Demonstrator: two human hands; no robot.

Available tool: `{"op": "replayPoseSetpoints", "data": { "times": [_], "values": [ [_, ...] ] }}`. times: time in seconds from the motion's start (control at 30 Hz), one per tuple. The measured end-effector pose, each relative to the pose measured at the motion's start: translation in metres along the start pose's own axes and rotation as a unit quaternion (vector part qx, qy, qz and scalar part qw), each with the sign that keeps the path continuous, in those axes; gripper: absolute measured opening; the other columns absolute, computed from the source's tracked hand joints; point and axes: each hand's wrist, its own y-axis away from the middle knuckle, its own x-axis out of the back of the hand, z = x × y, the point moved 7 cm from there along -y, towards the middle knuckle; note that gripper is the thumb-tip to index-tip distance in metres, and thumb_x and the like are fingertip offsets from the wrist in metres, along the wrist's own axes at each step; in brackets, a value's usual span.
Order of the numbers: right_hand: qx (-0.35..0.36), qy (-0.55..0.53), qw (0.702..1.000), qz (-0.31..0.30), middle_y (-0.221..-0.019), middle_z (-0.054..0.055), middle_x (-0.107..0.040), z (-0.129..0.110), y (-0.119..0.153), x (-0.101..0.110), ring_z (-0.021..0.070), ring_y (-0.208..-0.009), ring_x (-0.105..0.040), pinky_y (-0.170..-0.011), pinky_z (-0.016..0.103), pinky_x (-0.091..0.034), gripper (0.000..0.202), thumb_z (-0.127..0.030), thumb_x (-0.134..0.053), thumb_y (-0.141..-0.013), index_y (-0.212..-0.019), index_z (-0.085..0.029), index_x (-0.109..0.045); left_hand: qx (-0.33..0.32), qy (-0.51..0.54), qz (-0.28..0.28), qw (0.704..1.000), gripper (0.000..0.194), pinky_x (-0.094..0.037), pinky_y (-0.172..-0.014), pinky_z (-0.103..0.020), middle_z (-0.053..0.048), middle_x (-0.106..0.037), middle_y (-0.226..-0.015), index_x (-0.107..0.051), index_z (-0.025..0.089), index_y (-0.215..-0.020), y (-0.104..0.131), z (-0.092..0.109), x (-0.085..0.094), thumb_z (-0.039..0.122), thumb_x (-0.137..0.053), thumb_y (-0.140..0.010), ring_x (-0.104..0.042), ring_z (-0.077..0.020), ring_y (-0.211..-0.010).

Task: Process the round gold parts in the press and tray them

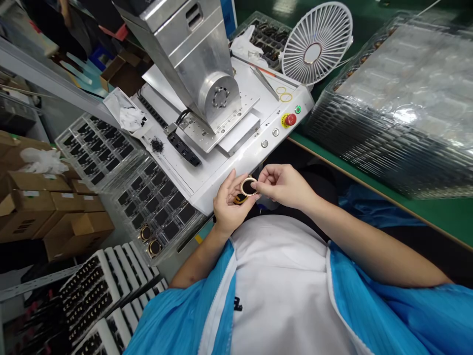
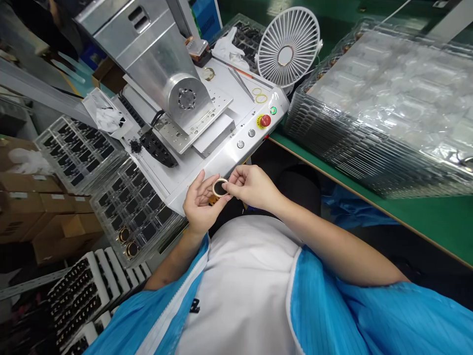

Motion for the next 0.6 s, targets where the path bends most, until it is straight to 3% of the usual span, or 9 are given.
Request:
{"op": "replayPoseSetpoints", "data": {
  "times": [0.13, 0.23, 0.3, 0.4, 0.47, 0.5, 0.53, 0.57, 0.6],
  "values": [
    [-0.032, -0.070, 0.997, -0.011, -0.063, 0.000, -0.063, 0.008, 0.000, -0.004, 0.0104, -0.052, -0.054, -0.040, 0.019, -0.041, 0.049, -0.051, -0.093, -0.063, -0.080, -0.016, -0.062, -0.002, 0.005, -0.002, 1.000, 0.083, -0.066, -0.094, -0.033, -0.014, -0.075, -0.131, -0.047, 0.026, -0.154, 0.002, 0.000, -0.003, 0.024, -0.088, -0.082, -0.078, -0.0235, -0.112],
    [-0.043, -0.097, 0.994, -0.036, -0.060, -0.001, -0.060, 0.009, 0.008, 0.001, 0.0103, -0.050, -0.052, -0.041, 0.020, -0.043, 0.052, -0.056, -0.093, -0.061, -0.076, -0.017, -0.062, -0.005, 0.021, -0.043, 0.999, 0.085, -0.066, -0.096, -0.036, -0.015, -0.073, -0.135, -0.044, 0.027, -0.155, 0.005, -0.001, -0.012, 0.024, -0.088, -0.082, -0.077, -0.0243, -0.115],
    [-0.007, -0.081, 0.996, 0.023, -0.063, -0.001, -0.062, 0.004, 0.019, 0.030, 0.0098, -0.049, -0.052, -0.041, 0.021, -0.044, 0.052, -0.056, -0.094, -0.061, -0.074, -0.017, -0.061, -0.006, 0.024, -0.071, 0.997, 0.083, -0.064, -0.101, -0.041, -0.016, -0.070, -0.139, -0.045, 0.026, -0.154, 0.007, -0.002, -0.015, 0.025, -0.087, -0.082, -0.075, -0.0257, -0.119],
    [0.095, -0.019, 0.968, 0.232, -0.069, 0.002, -0.067, -0.011, 0.057, 0.121, 0.0103, -0.048, -0.055, -0.044, 0.024, -0.046, 0.047, -0.055, -0.093, -0.065, -0.077, -0.019, -0.066, 0.012, 0.015, -0.089, 0.996, 0.068, -0.064, -0.103, -0.044, -0.015, -0.071, -0.137, -0.056, 0.022, -0.145, 0.011, -0.008, -0.015, 0.026, -0.085, -0.084, -0.075, -0.0263, -0.118],
    [0.168, 0.056, 0.883, 0.434, -0.061, 0.003, -0.064, -0.019, 0.108, 0.199, 0.0106, -0.046, -0.054, -0.045, 0.027, -0.045, 0.045, -0.057, -0.092, -0.069, -0.075, -0.019, -0.068, 0.040, 0.012, -0.102, 0.994, 0.056, -0.066, -0.098, -0.042, -0.014, -0.074, -0.130, -0.062, 0.021, -0.137, 0.013, -0.014, -0.015, 0.026, -0.083, -0.085, -0.077, -0.0246, -0.109],
    [0.193, 0.111, 0.805, 0.551, -0.056, 0.004, -0.061, -0.022, 0.142, 0.234, 0.0107, -0.044, -0.053, -0.046, 0.030, -0.044, 0.045, -0.058, -0.091, -0.071, -0.071, -0.019, -0.067, 0.052, 0.015, -0.112, 0.992, 0.052, -0.067, -0.094, -0.041, -0.013, -0.076, -0.125, -0.064, 0.020, -0.134, 0.014, -0.016, -0.016, 0.026, -0.083, -0.086, -0.078, -0.0235, -0.104],
    [0.199, 0.174, 0.698, 0.665, -0.052, 0.006, -0.059, -0.022, 0.180, 0.262, 0.0108, -0.043, -0.053, -0.045, 0.031, -0.041, 0.048, -0.060, -0.089, -0.072, -0.067, -0.019, -0.066, 0.062, 0.020, -0.122, 0.990, 0.048, -0.068, -0.091, -0.039, -0.013, -0.077, -0.122, -0.066, 0.020, -0.131, 0.014, -0.017, -0.018, 0.026, -0.082, -0.086, -0.079, -0.0225, -0.099],
    [0.171, 0.236, 0.613, 0.735, -0.057, 0.011, -0.064, -0.019, 0.209, 0.282, 0.0128, -0.048, -0.059, -0.047, 0.034, -0.040, 0.047, -0.061, -0.085, -0.077, -0.070, -0.017, -0.068, 0.068, 0.024, -0.133, 0.988, 0.045, -0.068, -0.089, -0.038, -0.012, -0.078, -0.118, -0.067, 0.020, -0.129, 0.015, -0.017, -0.021, 0.025, -0.082, -0.086, -0.079, -0.0217, -0.096],
    [0.129, 0.282, 0.556, 0.771, -0.065, 0.017, -0.069, -0.015, 0.230, 0.298, 0.0164, -0.054, -0.065, -0.048, 0.036, -0.040, 0.049, -0.063, -0.081, -0.080, -0.076, -0.015, -0.071, 0.069, 0.027, -0.145, 0.987, 0.042, -0.068, -0.087, -0.037, -0.012, -0.078, -0.115, -0.069, 0.020, -0.126, 0.015, -0.015, -0.024, 0.025, -0.081, -0.087, -0.079, -0.0212, -0.093]
  ]
}}
